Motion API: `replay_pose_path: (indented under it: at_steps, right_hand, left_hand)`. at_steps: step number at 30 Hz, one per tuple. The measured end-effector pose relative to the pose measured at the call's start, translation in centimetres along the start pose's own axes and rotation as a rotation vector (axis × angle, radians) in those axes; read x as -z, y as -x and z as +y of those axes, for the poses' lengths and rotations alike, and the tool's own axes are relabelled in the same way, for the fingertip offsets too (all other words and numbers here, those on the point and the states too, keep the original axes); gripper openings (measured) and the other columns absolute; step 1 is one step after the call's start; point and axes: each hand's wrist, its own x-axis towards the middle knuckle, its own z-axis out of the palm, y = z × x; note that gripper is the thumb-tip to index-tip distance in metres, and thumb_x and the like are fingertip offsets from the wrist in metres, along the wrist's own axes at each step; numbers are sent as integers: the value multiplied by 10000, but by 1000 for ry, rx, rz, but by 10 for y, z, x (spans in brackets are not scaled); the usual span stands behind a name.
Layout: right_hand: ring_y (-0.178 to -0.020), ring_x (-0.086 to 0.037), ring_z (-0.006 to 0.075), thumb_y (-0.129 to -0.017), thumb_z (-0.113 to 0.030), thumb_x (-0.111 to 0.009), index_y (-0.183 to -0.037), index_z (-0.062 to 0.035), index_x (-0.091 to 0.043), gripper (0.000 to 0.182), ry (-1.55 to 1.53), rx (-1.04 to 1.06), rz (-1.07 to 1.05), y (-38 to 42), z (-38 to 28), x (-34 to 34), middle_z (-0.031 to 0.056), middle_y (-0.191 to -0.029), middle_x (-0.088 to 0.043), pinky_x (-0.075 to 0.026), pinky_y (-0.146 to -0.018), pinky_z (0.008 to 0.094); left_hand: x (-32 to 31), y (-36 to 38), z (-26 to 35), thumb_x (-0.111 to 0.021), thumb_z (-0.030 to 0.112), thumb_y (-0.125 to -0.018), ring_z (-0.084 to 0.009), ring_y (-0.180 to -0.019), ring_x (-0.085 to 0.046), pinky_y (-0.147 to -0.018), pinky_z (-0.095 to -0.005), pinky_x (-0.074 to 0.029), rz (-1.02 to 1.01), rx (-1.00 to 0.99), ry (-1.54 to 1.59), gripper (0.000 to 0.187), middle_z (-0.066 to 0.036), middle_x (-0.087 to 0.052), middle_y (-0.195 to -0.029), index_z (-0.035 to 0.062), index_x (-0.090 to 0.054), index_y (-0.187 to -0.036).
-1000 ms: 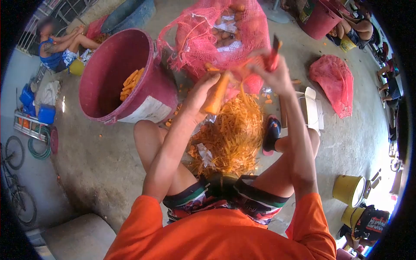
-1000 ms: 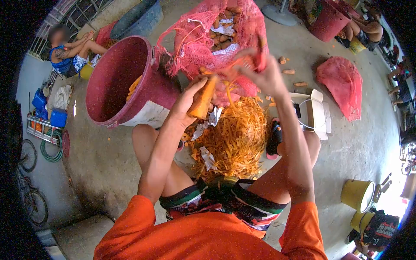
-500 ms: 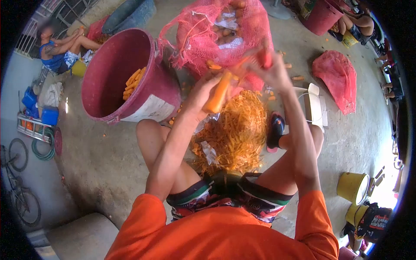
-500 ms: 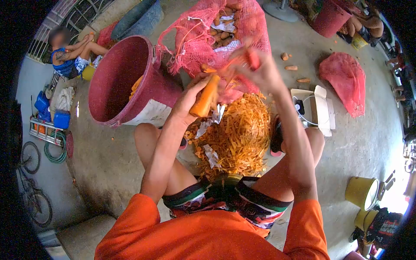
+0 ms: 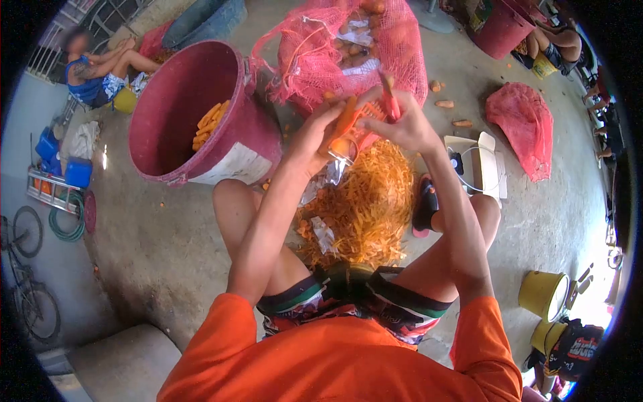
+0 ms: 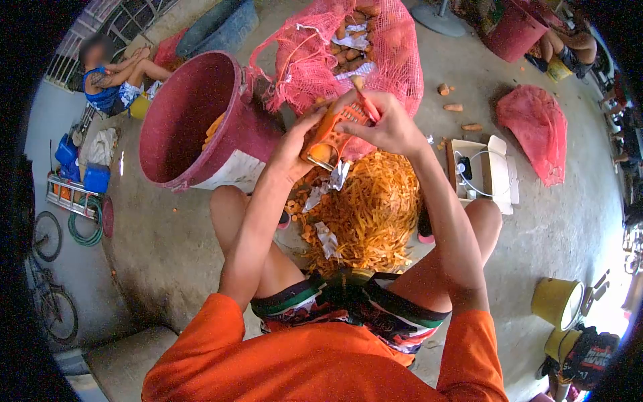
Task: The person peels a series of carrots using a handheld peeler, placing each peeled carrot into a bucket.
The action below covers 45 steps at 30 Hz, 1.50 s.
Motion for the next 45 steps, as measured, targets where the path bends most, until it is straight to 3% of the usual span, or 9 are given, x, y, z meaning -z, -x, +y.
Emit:
replay_pose_path:
  at_steps: [10,14,18,24,29,32,38,42,45]
  right_hand:
    - [-866,-680,140,-849,-55,-795,-1037,-19,-697,215,74,-146,288,6,21,61,62,-956,-724,-560,-780,300]
    - [-941,-652,106,-817,-44,-813,-1096,-25,-699,302,180,-39,-125,14,-18,9,41,-1028,-717,-534,-831,307]
    - [-938,-664,116,-856,-62,-796,-1097,-25,-701,262,157,-241,174,13,11,39,56,-968,-734,-558,-835,321]
    - [-920,-687,134,-835,-60,-813,-1062,-25,-728,245,157,48,-43,11,-13,4,62,-1012,-746,-561,-840,317]
    - [-908,-667,116,-845,-84,-811,-1074,-24,-720,254,75,-276,3,7,-4,8,60,-1012,-744,-544,-833,300]
    - [-890,-669,126,-860,-92,-800,-1078,-18,-706,248,132,39,10,6,5,6,50,-1013,-743,-544,-819,300]
    - [-899,-692,129,-870,-113,-796,-1064,-12,-702,238,131,-195,240,10,31,58,65,-961,-748,-564,-785,322]
    - [-859,-688,153,-809,-90,-847,-1037,-23,-727,267,140,-8,-90,14,-13,1,85,-1030,-737,-548,-780,325]
    - [-874,-697,151,-852,-20,-776,-1057,3,-703,219,125,-140,260,9,22,32,75,-995,-739,-568,-769,294]
  left_hand:
    - [-21,23,-3,-586,297,-1029,-156,-766,-669,-626,-297,-576,157,150,9,367,-68,-650,-989,76,-563,-1321]
    - [-10,7,-10,-581,303,-1030,-144,-769,-665,-615,-281,-567,33,108,13,368,-54,-650,-992,82,-565,-1324]
    - [-9,19,-7,-597,311,-1022,-138,-784,-673,-571,-273,-563,85,205,4,361,-56,-670,-1040,82,-578,-1300]
    - [-7,8,-12,-594,319,-1025,-167,-903,-692,-665,-301,-598,22,147,112,378,-68,-679,-1088,57,-580,-1297]
    - [5,-3,-7,-567,264,-1038,-177,-995,-672,-775,-313,-594,19,70,93,350,-87,-653,-1211,78,-567,-1334]
    - [-1,2,-2,-538,261,-1050,-187,-994,-672,-779,-318,-593,17,103,61,352,-69,-655,-1230,84,-552,-1355]
    - [5,16,-3,-558,326,-1040,-182,-726,-673,-575,-292,-546,51,252,151,356,-75,-668,-958,39,-590,-1248]
    - [3,7,-6,-572,303,-1036,-148,-760,-671,-609,-286,-579,-5,133,81,384,-51,-674,-977,38,-572,-1314]
    - [-7,23,-4,-591,283,-1025,-137,-800,-668,-613,-273,-570,40,157,40,363,-43,-673,-1043,88,-575,-1330]
